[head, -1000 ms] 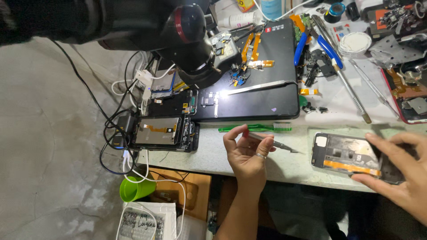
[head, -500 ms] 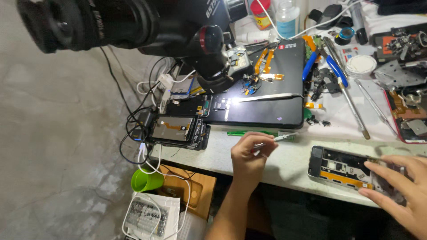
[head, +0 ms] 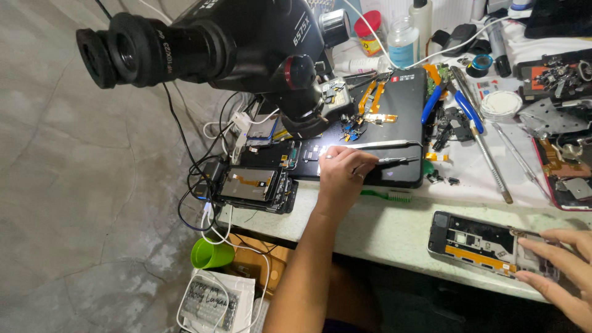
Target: The person disassembles and reassembles a smartphone, using a screwdriver to remove screws and a brush to clean internal components. They handle the phone casing, battery, and circuit board, placing parts on the workbench and reattaching them.
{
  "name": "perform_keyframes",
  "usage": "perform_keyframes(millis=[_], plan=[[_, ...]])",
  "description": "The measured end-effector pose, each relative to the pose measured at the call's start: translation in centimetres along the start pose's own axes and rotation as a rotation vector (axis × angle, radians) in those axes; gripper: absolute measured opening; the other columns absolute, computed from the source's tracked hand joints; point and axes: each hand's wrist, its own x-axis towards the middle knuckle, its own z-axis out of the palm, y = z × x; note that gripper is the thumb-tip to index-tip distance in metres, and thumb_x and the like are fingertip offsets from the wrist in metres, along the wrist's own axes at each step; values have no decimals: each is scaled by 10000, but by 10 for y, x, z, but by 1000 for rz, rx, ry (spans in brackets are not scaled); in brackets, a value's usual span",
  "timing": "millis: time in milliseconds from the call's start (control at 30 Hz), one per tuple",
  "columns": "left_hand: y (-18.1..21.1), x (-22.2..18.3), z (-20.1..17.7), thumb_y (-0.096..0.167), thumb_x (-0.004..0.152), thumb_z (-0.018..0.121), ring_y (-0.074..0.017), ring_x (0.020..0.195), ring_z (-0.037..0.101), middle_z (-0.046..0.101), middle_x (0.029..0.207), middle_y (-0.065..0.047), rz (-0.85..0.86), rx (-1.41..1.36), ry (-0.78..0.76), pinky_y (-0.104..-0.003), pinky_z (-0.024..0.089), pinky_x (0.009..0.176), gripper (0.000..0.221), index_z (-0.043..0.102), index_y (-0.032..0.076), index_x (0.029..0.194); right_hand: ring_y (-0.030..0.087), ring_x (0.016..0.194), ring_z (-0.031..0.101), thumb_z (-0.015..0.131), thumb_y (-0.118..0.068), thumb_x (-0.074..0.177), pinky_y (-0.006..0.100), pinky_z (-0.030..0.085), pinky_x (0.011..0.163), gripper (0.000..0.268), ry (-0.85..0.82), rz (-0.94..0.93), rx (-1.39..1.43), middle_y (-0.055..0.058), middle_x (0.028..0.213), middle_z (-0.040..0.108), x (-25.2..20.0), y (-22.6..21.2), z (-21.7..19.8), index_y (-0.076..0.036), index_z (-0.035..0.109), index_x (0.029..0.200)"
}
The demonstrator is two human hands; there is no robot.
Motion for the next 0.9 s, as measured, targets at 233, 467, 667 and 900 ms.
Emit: perform_keyframes(millis=[233,467,667,900], plan=[[3,-2,-4,99,817,808,-240,1033,640,730,1047,20,50,-44,50,-404,440,952,234,720,200,1009,231,1104,654,848,-391,579,365,540,982,704,-30,-12,4,148,1294,632,7,-3,1,-185,728,1241],[24,-30,-34,29,892,745,-241,991,630,696,963,-18,131,83,-101,-409,484,945,164,725,129,1021,233,1092,646,833,-431,571,401,525,982,675,-69,-21,-25,113,1282,652,25,-38,-26,-214,745,1204],[28,-48,-40,38,871,645,-269,1060,628,691,1101,-84,235,279,-213,-431,474,975,271,701,46,1136,289,1286,554,679,-570,661,502,389,1153,646,-25,-198,-216,66,1344,602,43,-112,-59,-266,676,1232],[61,-53,-48,-66,869,618,-336,945,667,655,1049,-114,-13,-40,-379,-432,553,832,318,690,96,1132,267,1379,489,601,-518,765,510,356,1173,578,-73,-224,-273,38,1423,563,47,-130,-61,-338,638,1313]])
